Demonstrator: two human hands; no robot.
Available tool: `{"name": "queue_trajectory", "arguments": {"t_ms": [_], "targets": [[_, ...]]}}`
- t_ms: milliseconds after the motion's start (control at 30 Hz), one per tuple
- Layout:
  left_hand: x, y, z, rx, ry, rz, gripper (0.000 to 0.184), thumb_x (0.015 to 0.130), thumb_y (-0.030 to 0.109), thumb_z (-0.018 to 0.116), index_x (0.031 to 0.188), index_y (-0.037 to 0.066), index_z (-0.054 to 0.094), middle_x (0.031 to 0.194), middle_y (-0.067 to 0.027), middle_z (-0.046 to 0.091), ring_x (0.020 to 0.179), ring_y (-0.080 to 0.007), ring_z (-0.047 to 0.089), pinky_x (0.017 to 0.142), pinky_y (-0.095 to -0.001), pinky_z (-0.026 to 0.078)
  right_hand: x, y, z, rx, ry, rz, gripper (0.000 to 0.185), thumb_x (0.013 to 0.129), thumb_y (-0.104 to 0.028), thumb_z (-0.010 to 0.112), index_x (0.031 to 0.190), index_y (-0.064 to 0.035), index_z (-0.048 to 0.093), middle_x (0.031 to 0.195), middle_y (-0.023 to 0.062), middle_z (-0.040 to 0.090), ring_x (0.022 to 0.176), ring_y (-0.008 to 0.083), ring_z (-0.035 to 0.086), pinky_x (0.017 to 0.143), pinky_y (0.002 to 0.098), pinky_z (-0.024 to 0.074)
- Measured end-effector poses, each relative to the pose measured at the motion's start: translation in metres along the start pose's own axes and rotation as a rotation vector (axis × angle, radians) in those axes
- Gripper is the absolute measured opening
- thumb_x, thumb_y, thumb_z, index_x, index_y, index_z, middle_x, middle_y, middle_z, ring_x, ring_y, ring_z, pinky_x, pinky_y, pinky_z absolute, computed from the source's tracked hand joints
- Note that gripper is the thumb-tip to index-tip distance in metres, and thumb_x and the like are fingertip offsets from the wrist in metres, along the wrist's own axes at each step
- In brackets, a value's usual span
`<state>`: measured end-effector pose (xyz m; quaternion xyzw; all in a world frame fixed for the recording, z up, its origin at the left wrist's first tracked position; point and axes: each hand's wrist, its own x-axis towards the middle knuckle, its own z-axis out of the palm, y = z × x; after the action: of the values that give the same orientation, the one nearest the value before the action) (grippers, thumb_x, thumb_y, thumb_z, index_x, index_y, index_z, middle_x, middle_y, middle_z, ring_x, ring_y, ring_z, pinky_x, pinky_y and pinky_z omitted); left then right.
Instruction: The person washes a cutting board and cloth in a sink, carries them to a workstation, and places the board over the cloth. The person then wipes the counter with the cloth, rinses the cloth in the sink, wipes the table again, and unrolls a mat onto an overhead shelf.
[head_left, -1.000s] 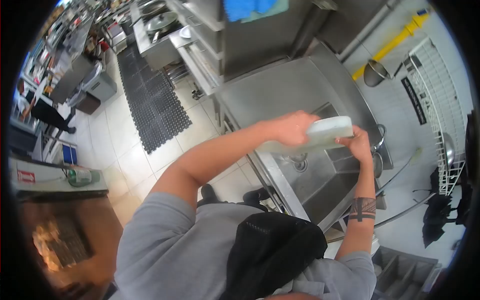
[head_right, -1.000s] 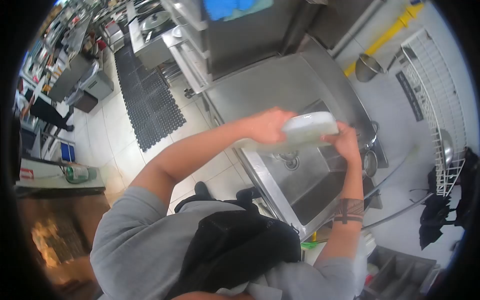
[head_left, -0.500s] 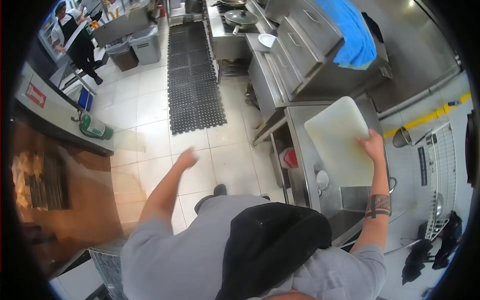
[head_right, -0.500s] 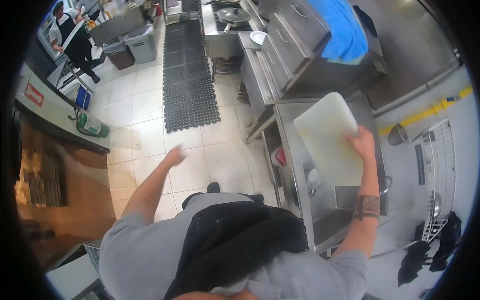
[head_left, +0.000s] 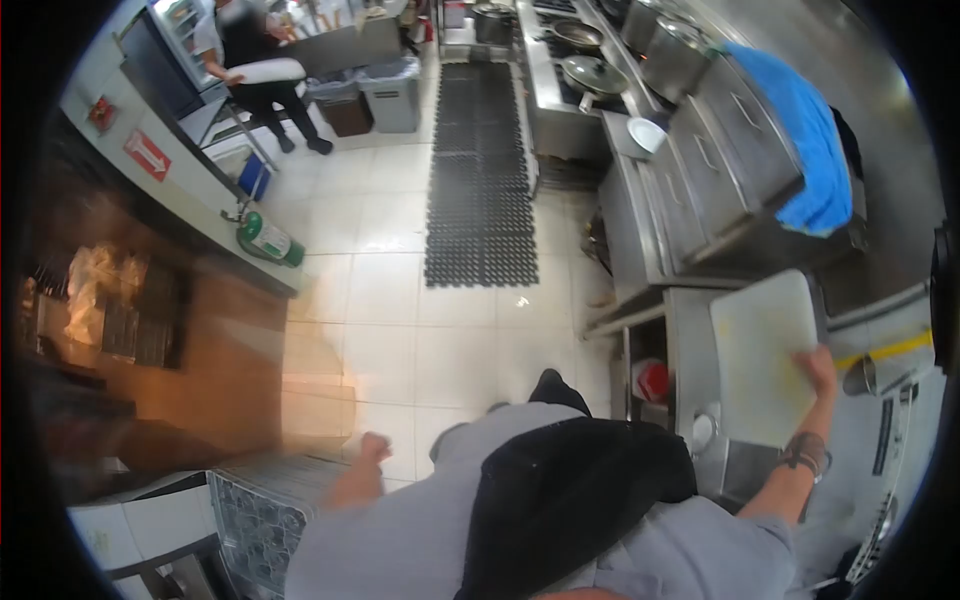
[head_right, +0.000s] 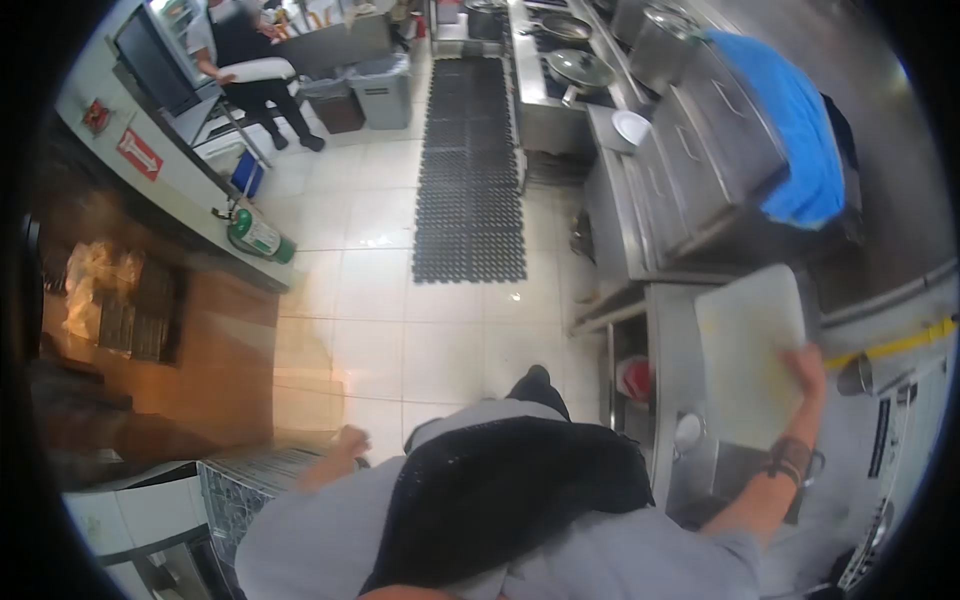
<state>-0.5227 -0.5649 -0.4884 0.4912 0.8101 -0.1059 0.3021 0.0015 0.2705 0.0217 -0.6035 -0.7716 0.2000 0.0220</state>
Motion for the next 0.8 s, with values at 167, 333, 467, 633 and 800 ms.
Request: {"name": "queue_trajectory", "arguments": {"t_ms": [167,333,467,633,800], "targets": [[0.217,0.081,-0.132,0.044,0.201,0.223,0.033,0.078,0.043,0.076,0.086,0.011,0.076,0.090,-0.0109,0.071,0.092,-0.0315,0.068,0.081,-0.0455,0.055,0.022,0.040,0.000,0.027,0.007,0.009,0.030,0.076,-0.024,0.074,0.093,0.0015,0.073,0.082,0.0117,0.073,0.073,0.0228,0.066,0.067,0.0410,0.0514],[0.298,0.142,-0.344,-0.657,0.063,0.151,0.020,0.080,0.020,0.062,0.080,0.002,0.072,0.080,-0.0166,0.070,0.082,-0.0319,0.071,0.079,-0.0439,0.056,0.067,0.168,0.001,-0.375,-0.042,-0.133,0.032,0.082,-0.034,0.070,0.086,-0.0026,0.074,0.083,0.0184,0.073,0.076,0.0349,0.070,0.069,0.0462,0.0533],[0.353,0.112,-0.416,-0.715,-0.106,0.047,0.020,0.075,0.016,0.075,0.090,0.003,0.077,0.088,-0.0198,0.073,0.085,-0.0362,0.071,0.078,-0.0441,0.057,0.039,0.135,0.006,-0.485,0.018,-0.057,0.034,0.081,-0.036,0.071,0.086,-0.0027,0.075,0.085,0.0175,0.073,0.082,0.0346,0.070,0.073,0.0467,0.0541],[0.440,0.010,-0.425,0.090,-0.066,0.297,0.030,0.074,0.026,0.081,0.093,0.003,0.077,0.089,-0.0201,0.073,0.089,-0.0383,0.071,0.081,-0.0443,0.058,0.030,0.150,0.015,-0.816,0.113,-0.044,0.034,0.083,-0.039,0.067,0.084,-0.0058,0.075,0.084,0.0156,0.073,0.084,0.0362,0.070,0.075,0.0493,0.0547],[0.463,-0.066,-0.447,0.025,0.022,0.137,0.031,0.070,0.032,0.083,0.091,0.010,0.078,0.090,-0.0164,0.074,0.091,-0.0356,0.071,0.082,-0.0443,0.058,0.019,0.182,0.019,-0.753,-0.142,-0.072,0.023,0.086,-0.029,0.063,0.082,-0.0097,0.074,0.082,0.0093,0.072,0.079,0.0284,0.071,0.071,0.0457,0.0548]]}}
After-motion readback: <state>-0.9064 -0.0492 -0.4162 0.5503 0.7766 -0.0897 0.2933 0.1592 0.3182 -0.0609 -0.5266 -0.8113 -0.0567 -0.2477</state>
